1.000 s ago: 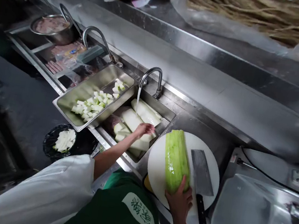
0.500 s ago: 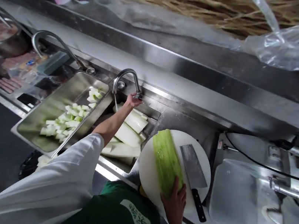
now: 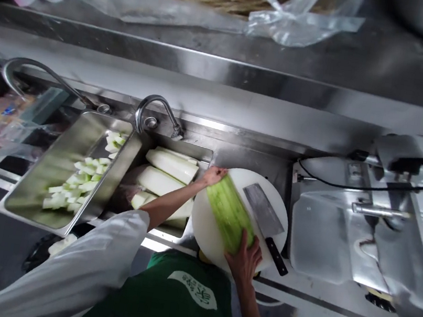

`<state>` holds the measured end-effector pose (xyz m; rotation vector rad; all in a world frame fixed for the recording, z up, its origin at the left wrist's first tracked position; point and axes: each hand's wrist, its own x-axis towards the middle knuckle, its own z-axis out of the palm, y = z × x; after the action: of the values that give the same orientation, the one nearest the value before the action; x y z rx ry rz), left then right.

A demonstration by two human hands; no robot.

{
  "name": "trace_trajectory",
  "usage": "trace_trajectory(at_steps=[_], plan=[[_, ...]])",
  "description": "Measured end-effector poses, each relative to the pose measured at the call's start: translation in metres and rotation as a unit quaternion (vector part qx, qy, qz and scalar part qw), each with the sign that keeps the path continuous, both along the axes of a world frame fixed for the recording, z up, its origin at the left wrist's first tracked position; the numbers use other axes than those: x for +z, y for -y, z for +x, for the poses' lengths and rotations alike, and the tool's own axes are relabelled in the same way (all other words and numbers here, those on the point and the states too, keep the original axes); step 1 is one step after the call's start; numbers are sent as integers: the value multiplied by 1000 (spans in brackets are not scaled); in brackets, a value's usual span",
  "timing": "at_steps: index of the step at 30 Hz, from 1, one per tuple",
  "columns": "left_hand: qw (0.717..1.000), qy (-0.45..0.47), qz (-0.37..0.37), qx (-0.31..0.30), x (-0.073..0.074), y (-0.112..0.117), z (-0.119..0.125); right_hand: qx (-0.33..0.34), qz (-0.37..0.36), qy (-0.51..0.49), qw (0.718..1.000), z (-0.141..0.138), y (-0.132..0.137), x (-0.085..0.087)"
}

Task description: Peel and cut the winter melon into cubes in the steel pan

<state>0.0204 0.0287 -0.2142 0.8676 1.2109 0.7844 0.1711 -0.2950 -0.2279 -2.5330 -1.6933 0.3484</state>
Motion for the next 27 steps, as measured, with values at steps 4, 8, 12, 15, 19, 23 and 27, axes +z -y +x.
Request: trace_trajectory(at_steps=[4, 8, 12, 15, 19, 23, 27], plan=[[992, -87, 56, -71, 9, 14, -9, -27, -14, 12, 999, -14, 6, 8], [960, -253, 116, 10, 11, 72, -12, -46, -2, 27, 999, -41, 9, 9], [912, -394, 92, -64, 11, 123, 3, -33, 10, 3, 999, -84, 1, 8], [851, -491, 109, -151, 16, 120, 22, 5, 16, -46, 999, -115, -9, 7], [820, -536, 98, -176, 17, 100, 44, 26, 2, -100, 995, -131, -19, 8], [822, -539, 106, -148, 11, 99, 55, 76, -16, -173, 982, -112, -22, 14], [766, -610, 103, -176, 9, 102, 58, 134, -52, -200, 969, -50, -13, 26]])
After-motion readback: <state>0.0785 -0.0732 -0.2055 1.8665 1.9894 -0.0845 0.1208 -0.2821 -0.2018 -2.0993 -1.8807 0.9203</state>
